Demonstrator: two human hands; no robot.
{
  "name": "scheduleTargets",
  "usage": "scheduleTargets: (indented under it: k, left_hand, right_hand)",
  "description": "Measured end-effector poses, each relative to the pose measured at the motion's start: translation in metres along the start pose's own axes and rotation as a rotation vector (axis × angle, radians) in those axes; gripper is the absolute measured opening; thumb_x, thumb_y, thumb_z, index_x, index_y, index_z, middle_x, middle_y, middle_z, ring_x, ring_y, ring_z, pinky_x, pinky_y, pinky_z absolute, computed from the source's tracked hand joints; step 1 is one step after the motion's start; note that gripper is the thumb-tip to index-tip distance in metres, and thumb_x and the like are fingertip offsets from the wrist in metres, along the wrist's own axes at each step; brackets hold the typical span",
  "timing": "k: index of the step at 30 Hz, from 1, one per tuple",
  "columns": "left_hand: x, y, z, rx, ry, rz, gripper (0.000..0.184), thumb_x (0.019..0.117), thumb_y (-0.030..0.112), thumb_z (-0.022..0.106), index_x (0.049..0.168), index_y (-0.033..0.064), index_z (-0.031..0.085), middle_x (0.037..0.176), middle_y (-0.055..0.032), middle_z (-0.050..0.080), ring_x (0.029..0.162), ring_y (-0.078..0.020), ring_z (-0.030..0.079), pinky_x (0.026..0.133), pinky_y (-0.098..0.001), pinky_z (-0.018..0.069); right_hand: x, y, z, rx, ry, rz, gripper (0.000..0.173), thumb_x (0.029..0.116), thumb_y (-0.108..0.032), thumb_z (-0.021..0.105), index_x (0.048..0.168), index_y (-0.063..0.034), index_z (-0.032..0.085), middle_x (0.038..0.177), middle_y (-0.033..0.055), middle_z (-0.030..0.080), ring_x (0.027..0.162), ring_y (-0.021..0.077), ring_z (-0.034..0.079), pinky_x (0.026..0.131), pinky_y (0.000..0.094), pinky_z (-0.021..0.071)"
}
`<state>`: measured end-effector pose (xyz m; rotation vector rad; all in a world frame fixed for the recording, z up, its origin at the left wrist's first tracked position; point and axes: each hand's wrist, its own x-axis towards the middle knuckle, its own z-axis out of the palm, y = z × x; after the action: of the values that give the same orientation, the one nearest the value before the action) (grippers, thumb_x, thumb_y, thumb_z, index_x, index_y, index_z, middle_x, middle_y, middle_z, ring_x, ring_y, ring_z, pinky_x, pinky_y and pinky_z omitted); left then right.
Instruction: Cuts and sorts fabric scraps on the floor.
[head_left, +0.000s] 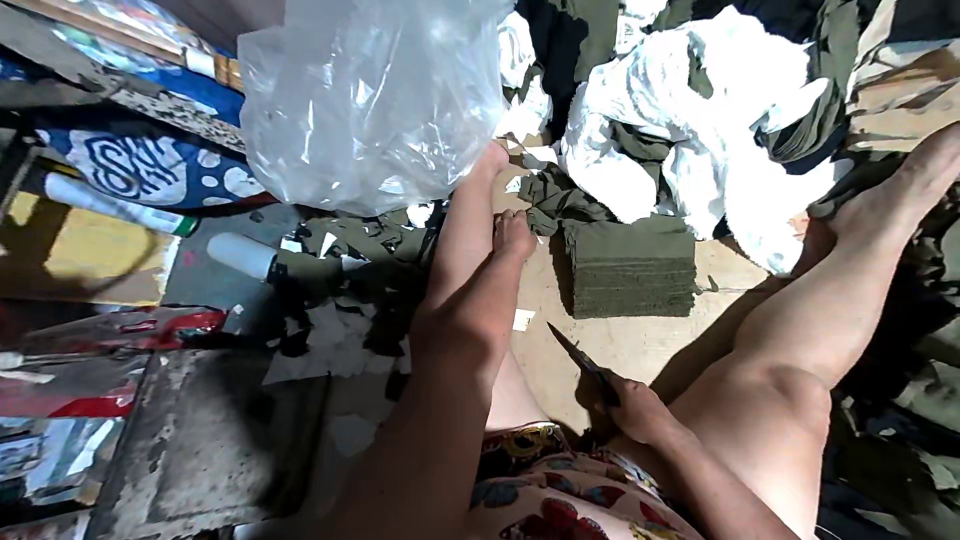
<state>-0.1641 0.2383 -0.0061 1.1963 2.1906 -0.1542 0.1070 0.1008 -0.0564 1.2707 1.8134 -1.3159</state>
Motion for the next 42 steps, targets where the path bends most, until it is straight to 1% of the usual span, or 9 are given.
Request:
scheduleTargets:
  k: [5, 11, 13, 19, 21, 31, 35, 39, 42]
  left_hand:
    - [0.054, -0.041, 0.045, -0.566, 0.313, 0.133, 0.041, 0.1017, 0.020, 0.059, 0.136, -0.0020, 0.054, 0.126, -0.0260, 0.063, 0.120, -0.0377, 0.062, 0.103, -0.0539, 0.0490]
    - [0.004, -0.017, 0.005, -1.280, 0.226, -0.134, 0.041, 0.1063, 0.012, 0.048, 0.146, 0.0025, 0.047, 0.140, -0.0163, 0.056, 0.123, -0.0233, 0.058, 0.104, -0.0406, 0.0470]
    - [0.029, -0.038, 0.023, -1.495, 0.303, -0.039, 0.042, 0.1007, 0.016, 0.058, 0.141, 0.0059, 0.051, 0.128, -0.0155, 0.062, 0.111, -0.0251, 0.064, 0.092, -0.0454, 0.0558]
    - [0.016, -0.058, 0.014, -1.640, 0.361, 0.074, 0.048, 0.0991, 0.012, 0.062, 0.146, 0.0137, 0.050, 0.139, -0.0114, 0.058, 0.121, -0.0248, 0.059, 0.095, -0.0494, 0.0538]
    - [0.020, -0.062, 0.013, -1.625, 0.358, 0.173, 0.044, 0.1002, 0.009, 0.058, 0.143, 0.0111, 0.050, 0.129, -0.0130, 0.062, 0.110, -0.0244, 0.064, 0.089, -0.0465, 0.0566]
    - [0.005, -0.063, -0.011, -1.649, 0.403, 0.243, 0.035, 0.1019, 0.005, 0.054, 0.137, 0.0080, 0.053, 0.120, -0.0118, 0.064, 0.105, -0.0223, 0.065, 0.087, -0.0449, 0.0575]
    - [-0.005, -0.065, -0.023, -1.506, 0.439, 0.255, 0.040, 0.1002, 0.003, 0.057, 0.140, 0.0076, 0.052, 0.127, -0.0119, 0.063, 0.110, -0.0216, 0.064, 0.090, -0.0440, 0.0564]
    - [-0.006, -0.084, -0.020, -0.916, 0.484, 0.401, 0.036, 0.0951, -0.003, 0.059, 0.131, -0.0031, 0.058, 0.130, -0.0175, 0.063, 0.115, -0.0226, 0.063, 0.099, -0.0412, 0.0534]
    - [-0.007, -0.098, -0.021, -0.315, 0.484, 0.397, 0.034, 0.0958, -0.002, 0.059, 0.129, -0.0005, 0.064, 0.135, -0.0245, 0.061, 0.129, -0.0391, 0.057, 0.111, -0.0567, 0.0418]
  right_hand:
    - [0.003, 0.002, 0.002, -0.013, -0.005, 0.014, 0.054, 0.0992, -0.029, 0.064, 0.148, -0.0097, 0.050, 0.129, 0.0209, 0.065, 0.121, 0.0387, 0.063, 0.103, 0.0595, 0.0483]
    - [0.001, 0.000, 0.001, -0.008, -0.014, 0.000, 0.050, 0.0992, -0.026, 0.064, 0.144, -0.0065, 0.053, 0.128, 0.0230, 0.064, 0.122, 0.0403, 0.062, 0.103, 0.0601, 0.0472]
    - [0.004, 0.002, 0.002, -0.008, -0.011, -0.010, 0.053, 0.0988, -0.026, 0.064, 0.147, -0.0096, 0.051, 0.129, 0.0214, 0.065, 0.122, 0.0391, 0.062, 0.103, 0.0599, 0.0478]
    - [0.006, 0.005, 0.003, 0.022, 0.001, -0.039, 0.053, 0.0974, -0.024, 0.065, 0.146, -0.0078, 0.052, 0.129, 0.0236, 0.064, 0.122, 0.0415, 0.061, 0.103, 0.0622, 0.0472]
    - [0.007, 0.005, 0.002, 0.023, 0.003, -0.043, 0.052, 0.0976, -0.026, 0.065, 0.144, -0.0066, 0.053, 0.129, 0.0237, 0.064, 0.122, 0.0415, 0.061, 0.103, 0.0618, 0.0471]
    - [0.005, 0.003, 0.001, 0.028, -0.002, -0.042, 0.052, 0.0991, -0.027, 0.064, 0.145, -0.0083, 0.052, 0.130, 0.0230, 0.064, 0.123, 0.0410, 0.061, 0.103, 0.0619, 0.0469]
    - [0.006, 0.002, 0.000, 0.030, 0.002, -0.038, 0.051, 0.0989, -0.028, 0.065, 0.145, -0.0091, 0.053, 0.131, 0.0224, 0.064, 0.124, 0.0406, 0.061, 0.103, 0.0621, 0.0468]
    - [0.006, 0.002, 0.001, 0.025, 0.012, -0.042, 0.050, 0.0989, -0.026, 0.064, 0.145, -0.0095, 0.053, 0.130, 0.0218, 0.064, 0.123, 0.0400, 0.061, 0.102, 0.0618, 0.0476]
    - [0.005, -0.001, 0.001, 0.010, 0.019, -0.020, 0.051, 0.0977, -0.024, 0.064, 0.145, -0.0084, 0.053, 0.131, 0.0223, 0.064, 0.124, 0.0403, 0.061, 0.102, 0.0626, 0.0478]
